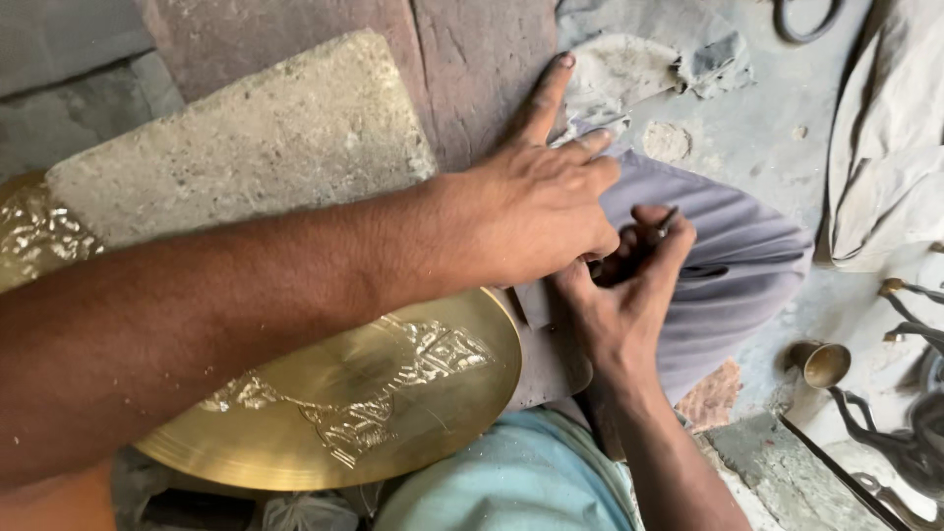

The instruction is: The person sits on the floor with a brass plate held on their lap by a rope. They hold a punch against the plate's embossed pattern and repeatedly strike it with a wooden mallet to chase the design, at one point pausing to work on a small punch tool, then untie and remove the rope from the plate.

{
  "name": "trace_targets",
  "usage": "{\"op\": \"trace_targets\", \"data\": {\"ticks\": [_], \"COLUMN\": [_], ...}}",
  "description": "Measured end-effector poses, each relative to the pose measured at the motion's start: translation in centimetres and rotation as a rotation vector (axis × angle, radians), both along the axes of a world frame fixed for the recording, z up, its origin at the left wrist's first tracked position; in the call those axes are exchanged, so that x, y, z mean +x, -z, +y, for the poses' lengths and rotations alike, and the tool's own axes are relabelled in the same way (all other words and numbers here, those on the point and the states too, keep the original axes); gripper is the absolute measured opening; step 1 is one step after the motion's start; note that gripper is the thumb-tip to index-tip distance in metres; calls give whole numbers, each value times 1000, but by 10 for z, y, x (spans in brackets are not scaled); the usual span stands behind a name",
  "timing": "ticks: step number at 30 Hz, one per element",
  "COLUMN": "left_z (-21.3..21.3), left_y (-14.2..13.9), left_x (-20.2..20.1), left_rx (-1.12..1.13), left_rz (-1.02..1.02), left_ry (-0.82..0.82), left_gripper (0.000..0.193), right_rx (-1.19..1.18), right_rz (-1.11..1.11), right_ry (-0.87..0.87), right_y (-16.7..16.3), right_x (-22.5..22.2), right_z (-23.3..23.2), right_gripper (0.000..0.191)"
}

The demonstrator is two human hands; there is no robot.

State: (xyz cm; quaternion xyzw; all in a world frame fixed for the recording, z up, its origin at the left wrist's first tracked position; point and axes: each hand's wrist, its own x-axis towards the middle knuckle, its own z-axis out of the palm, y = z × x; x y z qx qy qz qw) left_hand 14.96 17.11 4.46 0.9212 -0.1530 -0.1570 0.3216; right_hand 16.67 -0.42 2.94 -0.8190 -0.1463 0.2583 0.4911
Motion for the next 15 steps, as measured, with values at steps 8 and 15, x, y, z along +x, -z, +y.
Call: {"op": "trace_targets", "data": {"ticks": [8,15], "left_z": [-11,-14], "left_y": [15,17], "left_x": [0,0], "left_rx": [105,131], "left_rz": [-24,-49], "left_ry": [-26,-17], "left_gripper": [24,24], "right_rx": [-373,-286], "right_rz": [-611,-662], "right_ry": [-266,-349], "right_y": [-24,1], "right_x": [-30,-51], "right_z": [-66,-109], "right_gripper": [40,43]}}
